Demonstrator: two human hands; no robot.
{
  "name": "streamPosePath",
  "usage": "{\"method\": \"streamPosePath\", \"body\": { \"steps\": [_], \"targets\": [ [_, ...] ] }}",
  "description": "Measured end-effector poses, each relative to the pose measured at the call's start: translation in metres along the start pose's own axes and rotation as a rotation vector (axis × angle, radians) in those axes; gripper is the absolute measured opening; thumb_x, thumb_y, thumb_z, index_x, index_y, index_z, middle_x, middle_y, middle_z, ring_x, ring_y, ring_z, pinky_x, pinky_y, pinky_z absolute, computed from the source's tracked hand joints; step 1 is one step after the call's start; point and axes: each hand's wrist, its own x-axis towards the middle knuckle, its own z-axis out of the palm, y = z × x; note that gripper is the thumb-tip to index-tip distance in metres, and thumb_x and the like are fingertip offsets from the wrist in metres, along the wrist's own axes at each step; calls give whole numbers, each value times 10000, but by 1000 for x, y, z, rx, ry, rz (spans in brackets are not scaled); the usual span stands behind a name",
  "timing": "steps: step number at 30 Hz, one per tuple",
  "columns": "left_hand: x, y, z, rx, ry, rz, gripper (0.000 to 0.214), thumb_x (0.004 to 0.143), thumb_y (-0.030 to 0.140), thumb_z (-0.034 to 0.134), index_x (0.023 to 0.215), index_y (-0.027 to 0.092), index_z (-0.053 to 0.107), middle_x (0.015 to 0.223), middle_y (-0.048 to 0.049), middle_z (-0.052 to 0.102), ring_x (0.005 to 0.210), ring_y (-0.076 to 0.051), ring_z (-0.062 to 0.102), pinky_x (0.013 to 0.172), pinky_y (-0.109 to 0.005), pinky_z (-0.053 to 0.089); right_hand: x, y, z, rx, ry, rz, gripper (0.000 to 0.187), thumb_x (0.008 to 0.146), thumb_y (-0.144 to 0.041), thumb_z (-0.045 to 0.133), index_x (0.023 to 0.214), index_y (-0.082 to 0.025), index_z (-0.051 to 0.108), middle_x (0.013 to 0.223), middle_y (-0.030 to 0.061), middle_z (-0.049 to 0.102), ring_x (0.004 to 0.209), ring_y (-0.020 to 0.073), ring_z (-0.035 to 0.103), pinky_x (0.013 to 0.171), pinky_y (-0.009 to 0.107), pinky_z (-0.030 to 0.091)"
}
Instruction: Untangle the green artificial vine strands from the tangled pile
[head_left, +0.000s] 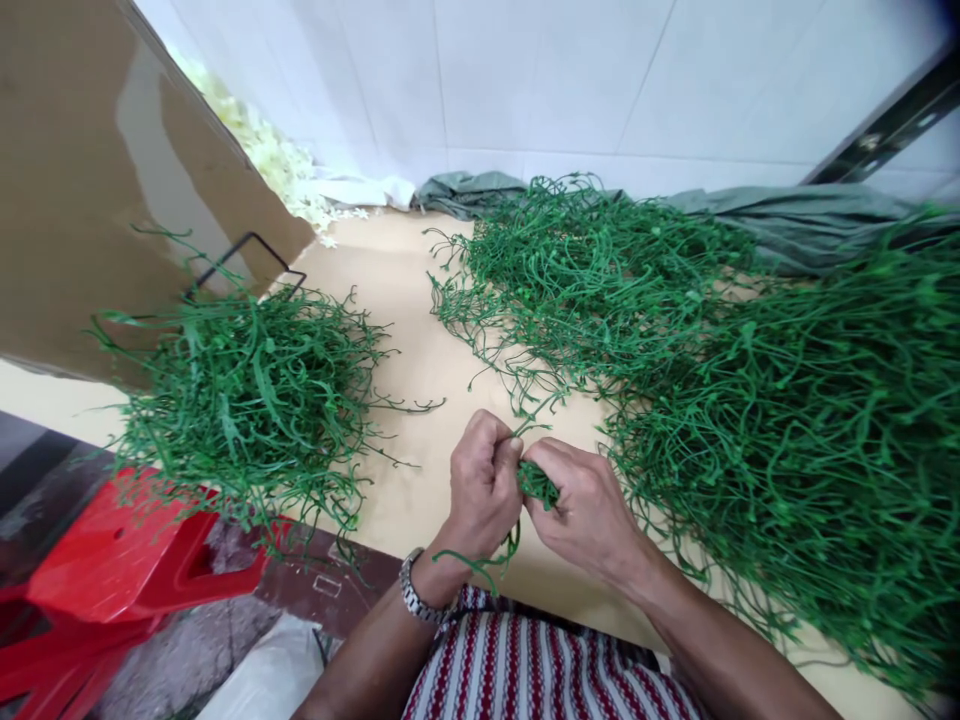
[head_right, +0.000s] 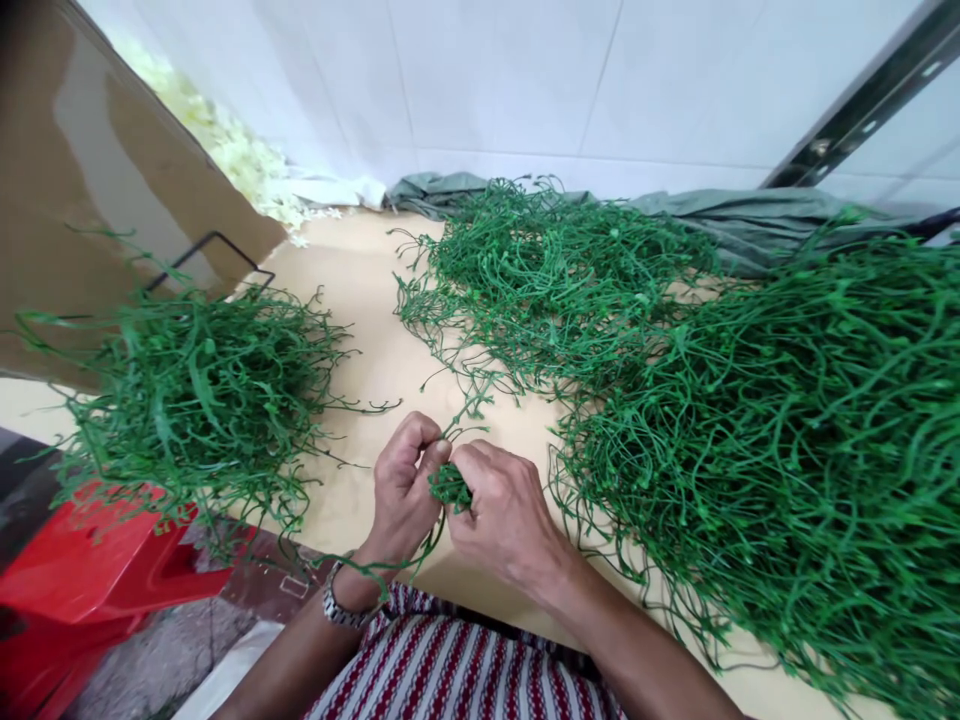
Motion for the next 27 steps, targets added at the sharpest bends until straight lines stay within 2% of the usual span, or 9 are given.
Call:
{"method": "streamPosePath", "body": {
  "steps": [4,7,9,11,14,18,22,25,27],
  "targets": [
    [5,-1,0,23,-10,44,198,778,120,443,611,194,367,606,26,347,581,-123,365,560,-255,302,2,-1,-7,46,-12,-6,168,644,-53,447,612,-195,364,572,-19,447,533,113,411,504,232,282],
    [13,-1,-5,63,106,39,198,754,100,450,592,192,382,574,34,349,546,-116,342,531,-248,284,0,4,-11,124,-83,48,210,722,-94,459,572,-190,350,515,-42,390,475,89,368,467,216,263],
    [19,1,-9,80,168,25,191,755,114,471,593,187,403,563,38,346,536,-110,329,525,-245,276,-1,10,-14,125,-81,121,233,760,-135,468,556,-187,367,489,-48,377,442,82,348,446,214,258],
    [22,0,-12,40,83,-5,185,766,156,496,595,178,430,567,36,363,541,-104,341,531,-243,284,-3,15,-19,98,-39,150,175,768,-146,483,605,-182,430,534,-32,439,474,94,391,471,221,298],
    [25,-6,-14,-111,-33,-189,192,773,212,525,600,166,456,539,44,374,510,-87,335,502,-230,279,-5,16,-28,125,-2,24,72,776,-111,482,757,-181,484,664,10,496,617,136,477,562,248,374],
    [27,-18,-14,-450,-69,-353,191,719,257,604,608,148,495,512,39,442,484,-76,376,476,-212,301,-5,14,-34,100,108,-131,156,753,-61,470,835,-193,489,913,98,547,872,205,534,733,333,437],
    [23,-18,-10,-647,-127,-422,224,659,287,667,597,136,514,506,28,489,466,-74,418,455,-205,321,-1,21,-25,111,101,-216,248,715,-39,450,903,-198,486,1132,137,535,1069,236,505,841,386,439],
    [18,-15,-6,-711,-158,-485,227,635,288,691,593,133,531,506,22,512,460,-75,437,451,-205,339,0,28,-15,71,89,-239,308,686,-18,443,937,-188,497,1160,138,539,1079,243,502,849,393,438],
    [16,-15,-5,-759,-176,-535,219,615,283,705,582,133,549,504,16,528,461,-82,454,450,-208,352,-2,30,-9,24,81,-222,332,677,3,441,944,-181,511,1041,121,591,977,236,537,803,376,447]
  ]
}}
